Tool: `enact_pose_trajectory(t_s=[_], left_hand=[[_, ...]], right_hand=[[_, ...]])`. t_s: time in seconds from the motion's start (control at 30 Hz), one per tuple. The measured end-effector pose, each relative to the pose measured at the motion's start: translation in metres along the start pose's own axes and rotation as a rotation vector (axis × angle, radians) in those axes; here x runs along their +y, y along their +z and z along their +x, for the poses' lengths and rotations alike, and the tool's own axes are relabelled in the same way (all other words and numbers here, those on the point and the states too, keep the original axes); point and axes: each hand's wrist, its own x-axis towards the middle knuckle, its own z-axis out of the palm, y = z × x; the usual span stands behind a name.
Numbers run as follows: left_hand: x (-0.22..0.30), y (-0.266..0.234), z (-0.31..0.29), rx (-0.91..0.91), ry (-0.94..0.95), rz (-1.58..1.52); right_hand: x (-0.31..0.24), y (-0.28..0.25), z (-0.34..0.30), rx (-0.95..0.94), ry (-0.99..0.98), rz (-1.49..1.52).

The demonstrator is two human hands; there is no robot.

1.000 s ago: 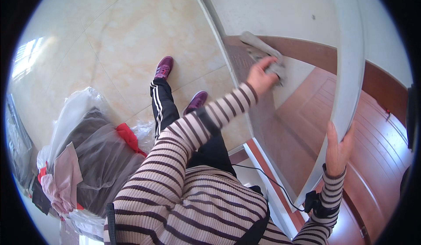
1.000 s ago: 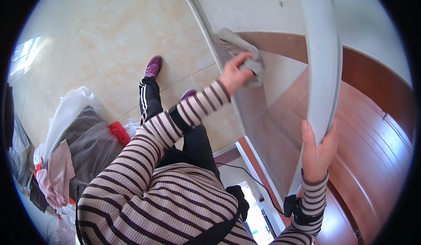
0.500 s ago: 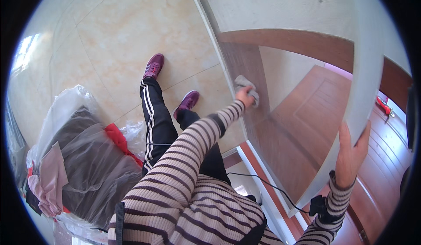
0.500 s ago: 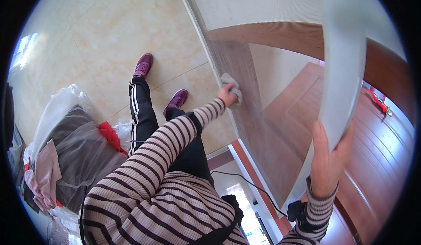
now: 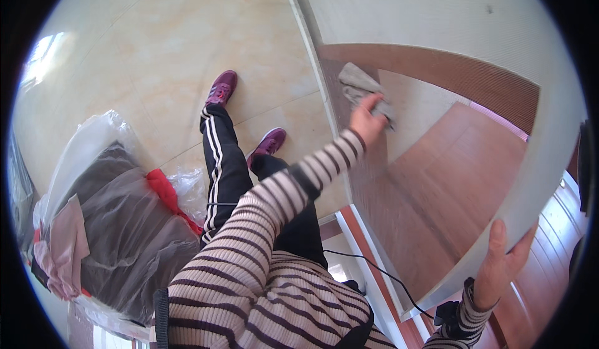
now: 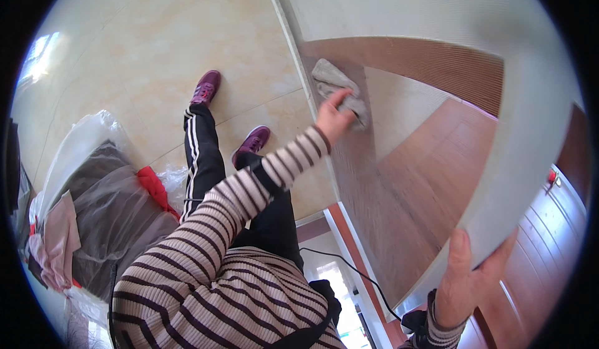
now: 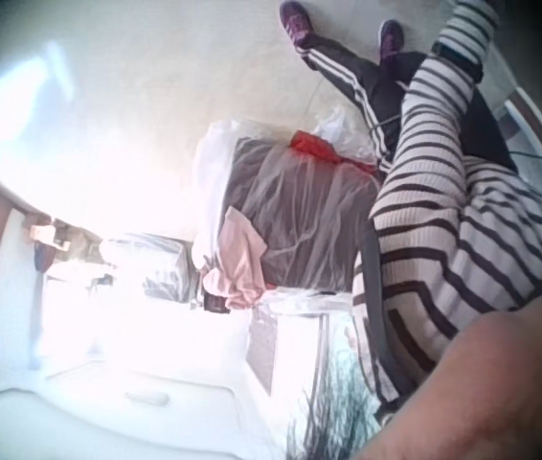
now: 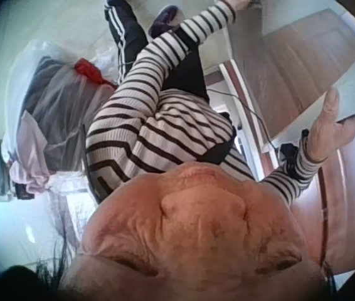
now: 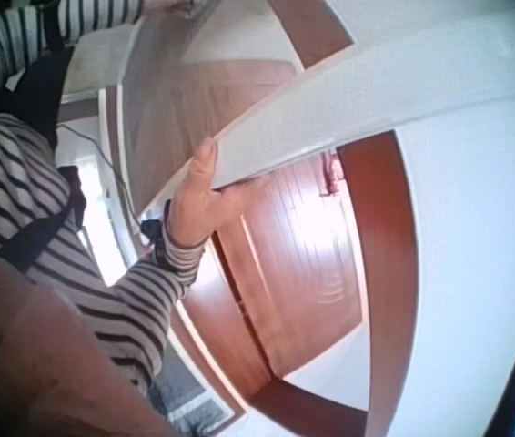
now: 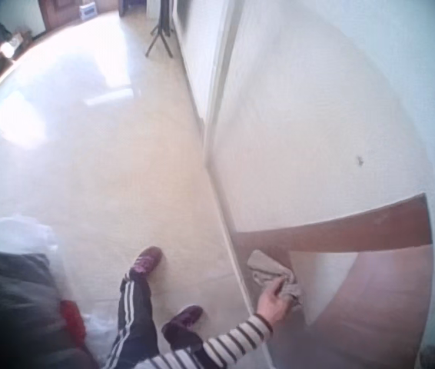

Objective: The person wipes the floor and baseboards with a cloth, then moves to wipe a wooden door and a glass sliding door. The person uses a grey cloth to clean various surfaces in the room.

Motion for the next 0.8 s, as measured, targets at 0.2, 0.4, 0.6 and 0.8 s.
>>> enact_pose_trajectory(t_s=[0.2,0.4,0.6,0.8], left_hand=[[0.124,0.046,-0.112,-0.300,0.489,0.115],[0.106,0.030,-0.112,-0.533,0.776,0.262],[-0.034,-0.004,-0.041,-0.255,0.422,0.539],[-0.159,-0.084,0.055,0.174,-0.029,0.521]], right_hand=[[-0.003,-0.003,0.013,-0.190,0.055,0.063],[0.005,-0.002,0.018,-0.033,0.028,-0.069],[0.021,-0.016,0.010,-0.035,0.090,-0.063],[0.039,-0.030,0.015,0.042,0.116,-0.023]])
